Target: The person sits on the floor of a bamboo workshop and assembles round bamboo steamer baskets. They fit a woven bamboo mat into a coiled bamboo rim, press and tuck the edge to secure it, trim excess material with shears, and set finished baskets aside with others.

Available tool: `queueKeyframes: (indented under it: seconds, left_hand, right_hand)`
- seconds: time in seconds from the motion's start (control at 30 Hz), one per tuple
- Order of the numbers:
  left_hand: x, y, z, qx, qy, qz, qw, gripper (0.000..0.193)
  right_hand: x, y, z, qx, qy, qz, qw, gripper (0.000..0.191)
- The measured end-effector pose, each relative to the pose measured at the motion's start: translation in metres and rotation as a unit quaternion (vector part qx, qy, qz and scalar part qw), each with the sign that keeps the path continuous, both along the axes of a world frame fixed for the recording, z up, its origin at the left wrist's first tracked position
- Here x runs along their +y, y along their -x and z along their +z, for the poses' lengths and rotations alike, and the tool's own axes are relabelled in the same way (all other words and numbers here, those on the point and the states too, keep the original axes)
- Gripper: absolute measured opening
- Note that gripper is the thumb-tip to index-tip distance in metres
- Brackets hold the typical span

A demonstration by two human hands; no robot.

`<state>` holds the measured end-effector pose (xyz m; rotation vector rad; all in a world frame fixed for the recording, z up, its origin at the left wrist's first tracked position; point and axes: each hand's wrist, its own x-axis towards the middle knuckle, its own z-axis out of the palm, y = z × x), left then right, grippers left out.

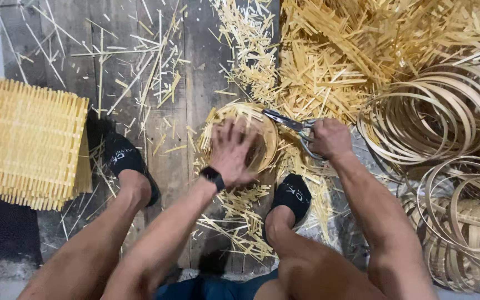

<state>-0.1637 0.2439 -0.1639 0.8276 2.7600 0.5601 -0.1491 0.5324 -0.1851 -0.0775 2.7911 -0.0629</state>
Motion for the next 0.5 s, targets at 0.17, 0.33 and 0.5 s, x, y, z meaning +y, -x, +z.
queueKeyframes:
  seconds: [0.17,0.33,0.5]
  left_hand:
    - [0.028,-0.032,-0.007,-0.029,-0.071,0.199,0.977,0.124]
    - [0.013,-0.025,-0.017,-0.003,-0.056,0.118,0.991,0.122]
    - [-0.003,-0.015,-0.016,-0.018,-0.074,0.053,0.996,0.124]
  right_hand:
    - [0.001,-0.007,0.005,0.001,-0.02,-0.003,1.0,0.048]
    - [-0.01,0.006,-0.002,0.044,-0.034,-0.007,0.998,0.041]
    - [-0.001,0.007,-0.007,0.017,-0.02,0.016,1.0,0.041]
